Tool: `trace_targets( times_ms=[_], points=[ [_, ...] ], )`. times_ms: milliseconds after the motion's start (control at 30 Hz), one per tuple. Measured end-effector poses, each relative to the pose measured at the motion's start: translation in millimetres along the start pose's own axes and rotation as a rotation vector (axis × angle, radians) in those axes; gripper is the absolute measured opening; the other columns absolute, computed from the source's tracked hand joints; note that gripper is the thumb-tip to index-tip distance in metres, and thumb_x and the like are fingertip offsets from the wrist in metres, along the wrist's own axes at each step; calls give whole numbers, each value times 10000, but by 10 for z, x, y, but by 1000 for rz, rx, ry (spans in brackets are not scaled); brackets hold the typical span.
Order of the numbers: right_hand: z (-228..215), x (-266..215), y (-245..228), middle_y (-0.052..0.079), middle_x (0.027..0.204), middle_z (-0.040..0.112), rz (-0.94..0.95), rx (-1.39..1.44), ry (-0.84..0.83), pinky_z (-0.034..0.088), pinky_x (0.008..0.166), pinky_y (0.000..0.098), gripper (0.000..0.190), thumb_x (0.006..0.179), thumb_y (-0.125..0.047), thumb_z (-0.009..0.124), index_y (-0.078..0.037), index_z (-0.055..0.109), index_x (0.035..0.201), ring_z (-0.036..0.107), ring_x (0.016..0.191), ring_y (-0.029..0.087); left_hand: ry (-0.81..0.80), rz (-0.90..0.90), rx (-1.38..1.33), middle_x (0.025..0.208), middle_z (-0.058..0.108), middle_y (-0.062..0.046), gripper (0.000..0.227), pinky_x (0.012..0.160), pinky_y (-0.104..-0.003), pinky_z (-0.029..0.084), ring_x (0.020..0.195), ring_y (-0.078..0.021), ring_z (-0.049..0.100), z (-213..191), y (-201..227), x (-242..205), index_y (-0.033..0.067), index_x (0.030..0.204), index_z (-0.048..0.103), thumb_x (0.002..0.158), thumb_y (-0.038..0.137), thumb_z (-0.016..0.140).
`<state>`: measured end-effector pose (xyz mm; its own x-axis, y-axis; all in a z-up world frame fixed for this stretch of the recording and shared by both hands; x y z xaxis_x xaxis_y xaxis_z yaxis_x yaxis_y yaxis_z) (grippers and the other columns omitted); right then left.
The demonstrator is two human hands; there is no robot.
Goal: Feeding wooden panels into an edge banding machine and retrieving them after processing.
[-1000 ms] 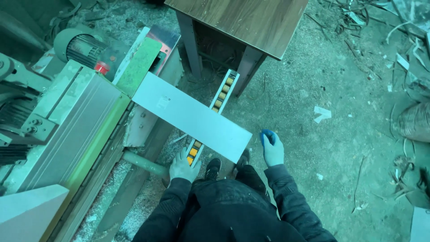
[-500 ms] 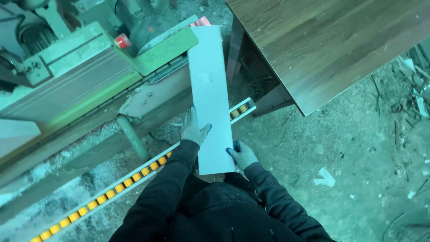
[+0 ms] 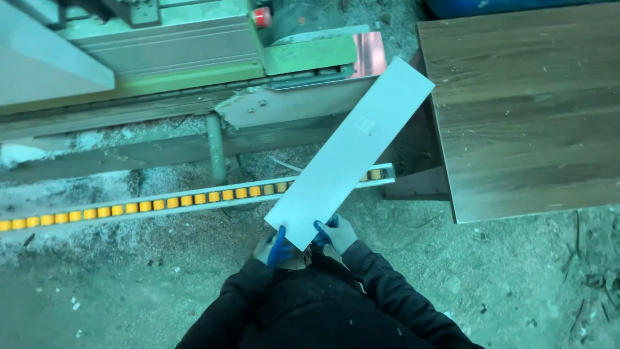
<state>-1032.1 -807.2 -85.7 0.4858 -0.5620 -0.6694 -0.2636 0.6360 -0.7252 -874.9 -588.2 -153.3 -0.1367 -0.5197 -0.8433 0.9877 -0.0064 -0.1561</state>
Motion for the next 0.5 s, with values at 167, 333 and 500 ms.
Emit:
trace_targets(
  times_ms=[167,333,500],
  points=[
    [295,303,137,426,990,800,-21,-99,4,748,597,592,497,1042,-232,979,95,692,1283,866,820,539,78,593,-86,1756,450,-349,1038,1018,-946,581,1642,-659,364,843,-276,-689,-65,1703,448,900,108,1081],
    [268,426,-88,364,1238,762,-8,42,72,753,814,652,724,969,-341,1070,24,679,1458,841,1078,532,84,733,-18,1604,641,-330,1009,911,-909,643,1565,-597,542,90,214,-977,-54,1673,561,874,158,1139],
    [404,144,-594,178,1609,740,15,462,60,632,1215,615,596,1110,-584,870,-122,775,1477,681,1501,472,92,844,112,1394,746,-433,809,861,-785,713,1274,-615,757,-1831,677,-1798,-104,1558,676,958,252,1086]
  ],
)
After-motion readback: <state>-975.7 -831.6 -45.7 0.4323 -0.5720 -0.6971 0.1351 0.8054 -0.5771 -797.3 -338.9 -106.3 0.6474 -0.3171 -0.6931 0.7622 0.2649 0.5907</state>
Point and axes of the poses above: each hand's wrist, its own x-axis towards the middle knuckle, its own z-axis out of the palm, y = z × x, the point moved 8 cm from there along x, towards the middle knuckle
